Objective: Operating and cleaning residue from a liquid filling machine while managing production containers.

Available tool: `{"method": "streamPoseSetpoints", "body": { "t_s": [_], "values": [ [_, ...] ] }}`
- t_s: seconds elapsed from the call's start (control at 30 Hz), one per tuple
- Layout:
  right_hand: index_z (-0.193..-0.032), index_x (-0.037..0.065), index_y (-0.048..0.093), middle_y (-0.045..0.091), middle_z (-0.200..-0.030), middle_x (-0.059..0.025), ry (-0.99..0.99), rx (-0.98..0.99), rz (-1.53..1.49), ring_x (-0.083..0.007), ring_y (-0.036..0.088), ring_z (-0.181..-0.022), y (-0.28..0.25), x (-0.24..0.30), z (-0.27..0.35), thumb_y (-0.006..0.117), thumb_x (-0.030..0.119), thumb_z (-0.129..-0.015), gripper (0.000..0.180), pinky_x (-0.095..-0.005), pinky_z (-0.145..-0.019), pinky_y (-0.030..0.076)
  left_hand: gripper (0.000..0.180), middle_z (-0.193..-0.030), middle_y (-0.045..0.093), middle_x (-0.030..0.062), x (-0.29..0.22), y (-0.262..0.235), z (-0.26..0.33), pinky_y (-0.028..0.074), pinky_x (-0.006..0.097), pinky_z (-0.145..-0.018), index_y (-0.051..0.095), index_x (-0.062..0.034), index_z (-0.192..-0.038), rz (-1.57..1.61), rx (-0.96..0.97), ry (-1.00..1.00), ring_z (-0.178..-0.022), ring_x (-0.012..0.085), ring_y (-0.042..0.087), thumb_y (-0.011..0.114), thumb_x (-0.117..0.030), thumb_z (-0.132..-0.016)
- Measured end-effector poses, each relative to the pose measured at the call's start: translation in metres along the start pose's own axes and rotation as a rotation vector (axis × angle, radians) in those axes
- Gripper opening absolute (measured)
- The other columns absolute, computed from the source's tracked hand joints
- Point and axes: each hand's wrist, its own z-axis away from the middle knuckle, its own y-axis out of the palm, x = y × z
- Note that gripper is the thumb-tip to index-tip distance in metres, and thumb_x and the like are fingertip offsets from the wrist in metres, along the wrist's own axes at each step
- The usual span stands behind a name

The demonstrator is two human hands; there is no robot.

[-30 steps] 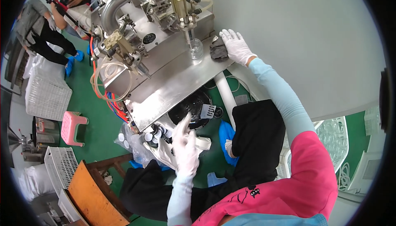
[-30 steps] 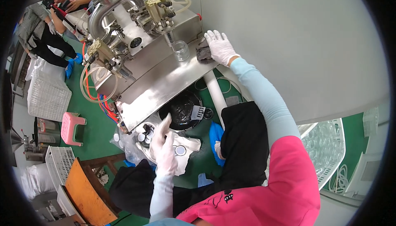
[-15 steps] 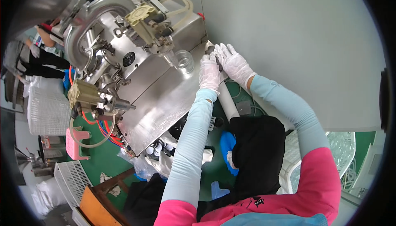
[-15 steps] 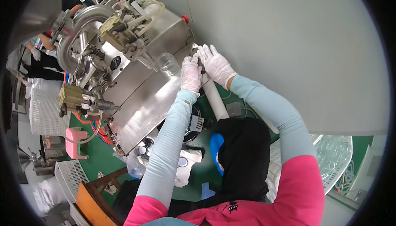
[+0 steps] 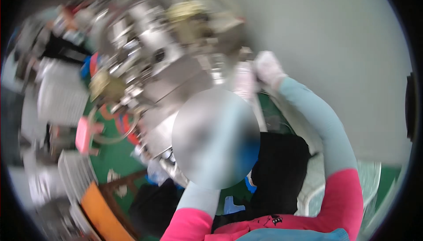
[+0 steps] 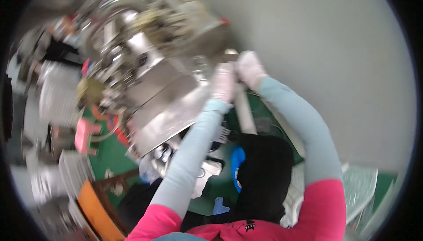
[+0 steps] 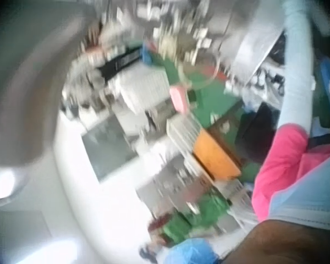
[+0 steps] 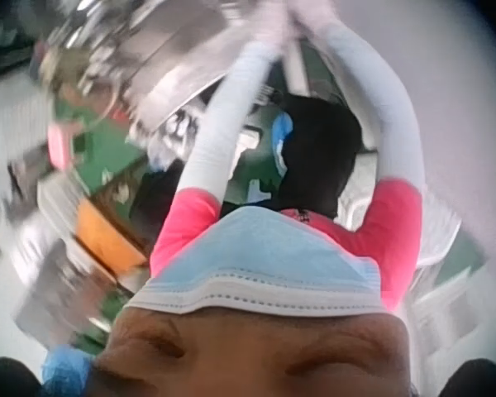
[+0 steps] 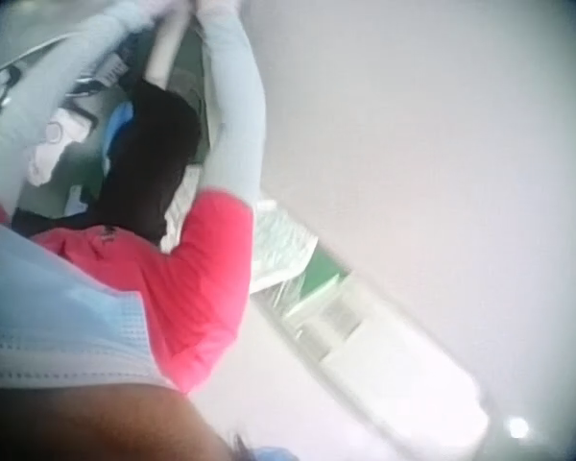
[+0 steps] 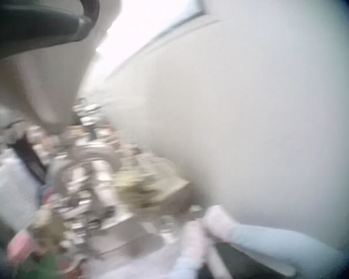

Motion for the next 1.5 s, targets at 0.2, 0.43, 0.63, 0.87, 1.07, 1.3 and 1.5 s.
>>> {"method": "streamPoseSetpoints", "body": {
  "t_s": [0.2,0.43,0.63,0.87,1.07,1.3,1.5],
  "values": [
    [-0.073,0.012,0.063,0.061,-0.074,-0.0068,-0.297,0.313,0.013,-0.0219,0.059,-0.074,0.008,-0.026,0.007,0.054,0.010,-0.073,0.009,-0.0375,-0.066,0.046,0.025,-0.095,0.052,0.0259,0.003,0.023,0.000,0.044,0.040,-0.082,0.052,0.0060,-0.094,0.084,-0.141,-0.176,-0.092,0.0355,0.054,0.050,-0.009,-0.074],
    [-0.088,0.009,0.059,0.062,-0.083,-0.0135,-0.167,0.297,-0.291,-0.0317,0.059,-0.085,0.022,-0.035,0.009,0.049,0.013,-0.080,0.013,-0.0432,-0.074,0.045,0.036,-0.109,0.050,0.0226,0.003,0.039,-0.006,0.040,0.037,-0.090,0.049,0.0013,-0.107,0.381,-0.190,-0.413,-0.103,0.0355,0.049,0.059,-0.018,-0.077],
    [-0.091,0.013,0.063,0.063,-0.086,-0.0117,-0.188,0.657,0.088,-0.0268,0.062,-0.086,-0.040,-0.032,0.013,0.052,0.017,-0.079,0.017,-0.0380,-0.071,0.048,0.061,-0.121,0.044,0.0218,-0.053,-0.062,0.053,0.033,0.038,-0.099,0.041,0.0057,-0.120,0.193,-0.027,-0.111,-0.112,0.0375,0.042,0.065,-0.015,-0.068],
    [-0.118,0.004,0.049,0.058,-0.103,-0.0128,-0.348,0.503,-1.355,-0.0230,0.055,-0.099,-0.246,0.062,0.085,0.054,0.004,-0.073,0.045,-0.0344,-0.086,0.041,0.055,-0.122,0.047,0.0174,-0.089,-0.209,0.201,0.029,0.047,-0.099,0.048,-0.0032,-0.119,-0.008,-0.603,0.240,-0.116,0.0357,0.040,0.058,-0.029,-0.072],
    [-0.120,0.004,0.049,0.052,-0.118,-0.0169,-0.648,0.222,-1.307,-0.0319,0.049,-0.110,-0.319,0.177,0.099,0.059,0.010,-0.074,0.047,-0.0360,-0.094,0.040,0.038,-0.107,0.055,0.0152,-0.063,-0.267,0.300,0.039,0.041,-0.089,0.055,-0.0032,-0.109,-0.125,-0.325,0.260,-0.101,0.0306,0.051,0.055,-0.022,-0.076],
    [-0.132,0.005,0.037,0.041,-0.133,-0.0135,-0.492,0.296,-1.445,-0.0274,0.039,-0.123,-0.312,0.215,0.064,0.055,-0.005,-0.068,0.068,-0.0339,-0.103,0.031,0.032,-0.118,0.054,0.0127,0.007,-0.303,0.358,0.037,0.031,-0.095,0.053,0.0047,-0.115,0.880,-0.614,-0.431,-0.111,0.0181,0.049,0.041,-0.013,-0.091],
    [-0.112,0.001,0.050,0.055,-0.108,-0.0135,-0.707,0.835,-1.585,-0.0257,0.053,-0.100,-0.260,0.271,0.016,0.059,0.015,-0.075,0.041,-0.0350,-0.088,0.042,0.051,-0.102,0.056,0.0149,0.029,-0.277,0.321,0.040,0.039,-0.082,0.048,-0.0011,-0.123,-0.057,-0.282,0.016,-0.093,0.0289,0.053,0.057,-0.023,-0.077]
  ]
}}
